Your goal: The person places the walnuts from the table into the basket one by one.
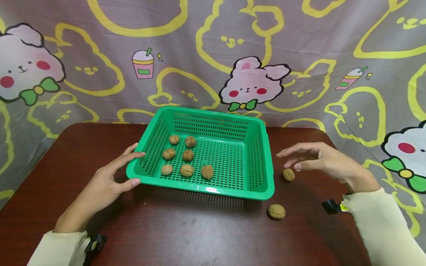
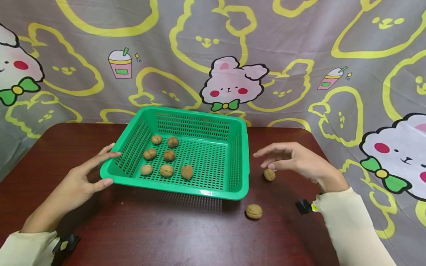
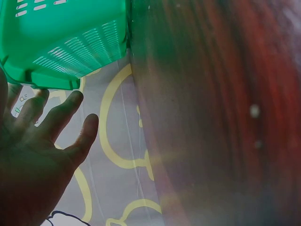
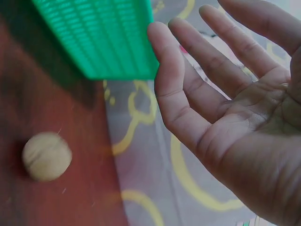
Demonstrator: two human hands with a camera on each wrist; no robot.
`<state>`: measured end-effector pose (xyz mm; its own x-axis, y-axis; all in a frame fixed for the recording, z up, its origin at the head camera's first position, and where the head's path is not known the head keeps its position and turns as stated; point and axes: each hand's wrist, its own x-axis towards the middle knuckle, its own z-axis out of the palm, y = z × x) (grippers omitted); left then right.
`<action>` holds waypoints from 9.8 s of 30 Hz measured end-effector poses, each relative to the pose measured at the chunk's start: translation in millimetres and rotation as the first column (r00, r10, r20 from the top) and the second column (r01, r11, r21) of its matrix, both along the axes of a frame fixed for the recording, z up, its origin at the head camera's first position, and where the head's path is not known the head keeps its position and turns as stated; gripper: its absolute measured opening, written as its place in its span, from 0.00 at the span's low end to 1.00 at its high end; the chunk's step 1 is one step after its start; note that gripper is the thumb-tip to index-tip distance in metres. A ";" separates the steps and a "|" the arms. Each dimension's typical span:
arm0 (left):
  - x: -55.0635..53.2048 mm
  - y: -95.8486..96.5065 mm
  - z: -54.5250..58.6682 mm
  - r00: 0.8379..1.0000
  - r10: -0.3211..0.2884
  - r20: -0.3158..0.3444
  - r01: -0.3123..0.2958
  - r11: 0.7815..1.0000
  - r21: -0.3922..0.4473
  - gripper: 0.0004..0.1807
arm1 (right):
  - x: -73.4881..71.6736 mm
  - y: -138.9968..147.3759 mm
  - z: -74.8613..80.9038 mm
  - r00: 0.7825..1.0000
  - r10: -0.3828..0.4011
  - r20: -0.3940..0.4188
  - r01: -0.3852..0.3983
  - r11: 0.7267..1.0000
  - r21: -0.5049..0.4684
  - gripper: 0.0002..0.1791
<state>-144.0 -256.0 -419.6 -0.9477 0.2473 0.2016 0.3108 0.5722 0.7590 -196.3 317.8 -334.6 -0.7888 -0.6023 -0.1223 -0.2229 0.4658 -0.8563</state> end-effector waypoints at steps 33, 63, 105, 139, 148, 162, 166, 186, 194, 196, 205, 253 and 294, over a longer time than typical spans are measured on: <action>1.7 2.6 -2.2 0.999 -0.021 -0.034 0.022 1.000 0.022 0.37 | -0.2 52.7 -82.3 0.987 -0.082 0.135 0.086 0.996 -0.021 0.23; 1.3 1.0 -2.3 1.000 -0.004 -0.026 0.005 1.000 0.015 0.38 | -4.1 32.6 -97.1 0.974 -0.219 -0.051 0.222 0.972 0.074 0.19; 0.0 0.8 -0.7 1.000 -0.004 -0.015 0.004 1.000 0.006 0.39 | -63.1 -103.7 21.6 0.971 -0.019 0.240 0.138 0.860 -0.491 0.18; 1.3 0.6 0.3 1.000 -0.004 0.002 0.004 1.000 0.007 0.37 | -117.3 -225.3 -34.8 0.918 -0.020 0.397 0.057 0.995 -0.083 0.19; 0.1 -0.1 -0.6 1.000 -0.007 -0.002 0.007 1.000 0.001 0.38 | -114.5 -228.0 -41.9 0.906 -0.007 0.423 -0.039 0.994 0.102 0.15; 0.0 0.6 0.3 1.000 -0.009 0.002 0.009 1.000 0.014 0.38 | -109.8 -229.4 -42.9 0.932 0.038 0.359 -0.127 0.965 0.227 0.19; 0.0 0.0 -0.7 1.000 -0.003 -0.011 0.003 1.000 0.012 0.38 | -109.6 -230.9 -43.3 0.936 0.027 0.352 -0.117 0.965 0.235 0.19; -1.8 -0.3 0.7 1.000 -0.005 0.010 0.005 1.000 0.011 0.38 | -109.5 -231.5 -40.4 0.953 0.012 0.302 -0.093 0.962 0.255 0.18; -2.1 -0.8 0.4 1.000 -0.004 0.009 0.004 1.000 0.014 0.39 | -107.6 -225.7 -30.2 0.976 -0.027 0.218 -0.037 0.958 0.283 0.18; -2.4 -0.2 0.6 1.000 -0.011 0.010 0.011 1.000 0.011 0.39 | -106.0 -222.1 -24.0 0.978 -0.053 0.201 -0.001 0.966 0.258 0.18; -0.3 0.6 1.9 1.000 0.004 0.018 -0.004 1.000 -0.001 0.39 | -83.9 -198.1 14.9 0.992 -0.106 0.062 0.095 0.983 0.158 0.12; -0.7 0.1 -2.9 1.000 -0.006 0.007 0.006 1.000 0.010 0.38 | 85.7 5.6 -104.2 0.969 -0.054 0.241 0.094 0.983 -0.158 0.24; 0.1 0.7 -3.9 1.000 -0.010 -0.018 0.010 1.000 0.009 0.37 | 91.1 -22.5 -108.9 0.992 -0.098 0.082 0.109 0.984 -0.139 0.18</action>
